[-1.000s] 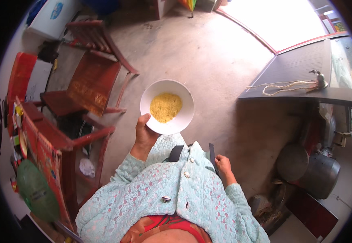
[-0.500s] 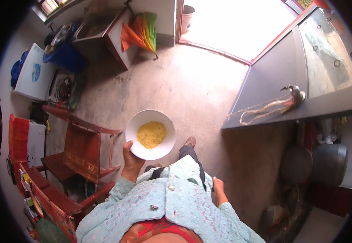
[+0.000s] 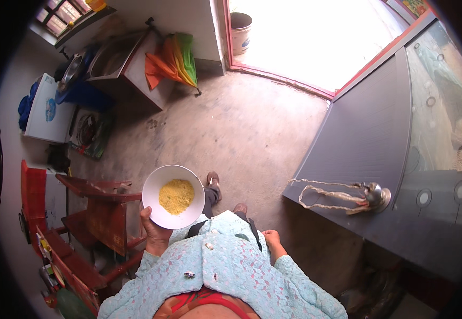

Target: The person pours a yellow granular substance from a plastic bag into a white bowl, then carries the bowl outside and sprinkles the contents into a metal pot. The person also handles a plastic bag and a bowl during the process.

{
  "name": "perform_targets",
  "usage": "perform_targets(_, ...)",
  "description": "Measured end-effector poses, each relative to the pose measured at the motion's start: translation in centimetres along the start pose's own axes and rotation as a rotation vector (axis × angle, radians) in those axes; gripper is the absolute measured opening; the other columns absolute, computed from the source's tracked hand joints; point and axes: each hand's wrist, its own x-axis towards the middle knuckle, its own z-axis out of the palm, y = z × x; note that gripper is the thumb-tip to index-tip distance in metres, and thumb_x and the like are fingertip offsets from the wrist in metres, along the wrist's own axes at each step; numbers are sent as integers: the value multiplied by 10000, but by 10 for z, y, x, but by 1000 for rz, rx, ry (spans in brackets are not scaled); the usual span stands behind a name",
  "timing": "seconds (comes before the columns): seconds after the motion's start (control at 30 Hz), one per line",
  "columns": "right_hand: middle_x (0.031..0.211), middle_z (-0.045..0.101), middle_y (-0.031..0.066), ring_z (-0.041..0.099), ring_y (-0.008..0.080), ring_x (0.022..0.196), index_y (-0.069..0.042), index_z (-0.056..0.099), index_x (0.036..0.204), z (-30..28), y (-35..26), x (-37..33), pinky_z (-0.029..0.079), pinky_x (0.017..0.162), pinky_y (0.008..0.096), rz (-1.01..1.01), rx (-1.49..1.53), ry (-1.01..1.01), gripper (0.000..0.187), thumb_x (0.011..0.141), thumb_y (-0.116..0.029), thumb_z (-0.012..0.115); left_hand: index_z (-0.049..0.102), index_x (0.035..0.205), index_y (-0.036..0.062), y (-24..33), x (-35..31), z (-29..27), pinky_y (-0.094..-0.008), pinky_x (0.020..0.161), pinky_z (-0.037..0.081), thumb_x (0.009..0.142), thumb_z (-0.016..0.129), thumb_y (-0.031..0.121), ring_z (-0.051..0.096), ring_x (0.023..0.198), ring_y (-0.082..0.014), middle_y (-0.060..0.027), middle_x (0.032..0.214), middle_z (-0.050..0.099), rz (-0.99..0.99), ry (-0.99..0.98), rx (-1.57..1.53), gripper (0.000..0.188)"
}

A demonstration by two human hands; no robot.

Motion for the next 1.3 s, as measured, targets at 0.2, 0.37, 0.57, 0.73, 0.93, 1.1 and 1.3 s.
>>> perform_targets(0.2,702,665,48,594,105,636,-36,682,753,-19,-82,33,486,601,291,-165,-260,175,121,740,-153,707,356,1323,-10,-6,100,30,-420,995,390,680,607,388,486,1152,-307,-169,1268,477,-112,6,-71,797)
perform_targets(0.37,705,658,74,590,138,653,-23,681,774,-39,-164,26,467,627,312,-88,-279,358,290,788,-312,667,365,1326,-3,-9,201,70,-421,1001,391,671,621,405,492,1154,-306,-167,1271,489,-251,-86,-15,814)
perform_targets(0.57,600,518,-32,435,76,554,-55,600,667,-47,-222,42,352,512,278,-38,68,277,275,850,-260,617,354,1325,-14,-8,304,142,-409,996,397,666,623,392,492,1154,-300,-168,1268,483,-376,-184,23,819)
perform_targets(0.73,674,599,1,508,89,577,-28,618,732,-53,-283,82,431,558,257,5,202,353,175,820,-172,662,342,1325,-27,-14,372,198,-393,1003,387,673,616,369,474,1171,-294,-168,1277,468,-397,-196,29,810)
perform_targets(0.93,713,638,40,557,114,591,-5,631,789,-93,-359,163,457,552,270,-43,306,131,117,828,-115,647,339,1327,-29,-17,414,265,-396,991,397,655,629,397,481,1157,-301,-174,1269,470,-315,-80,69,846)
perform_targets(1.1,707,635,31,554,106,585,-20,633,779,-139,-418,187,458,548,269,82,268,43,96,805,-104,673,345,1329,-16,-30,450,304,-404,981,406,644,629,402,482,1156,-301,-172,1269,473,-242,-20,57,851)
perform_targets(1.3,703,632,26,554,112,576,-23,638,785,-172,-481,222,451,540,271,107,145,13,71,813,-87,640,348,1330,-9,-45,509,333,-405,995,397,640,627,381,478,1162,-300,-166,1274,473,-295,30,18,840)
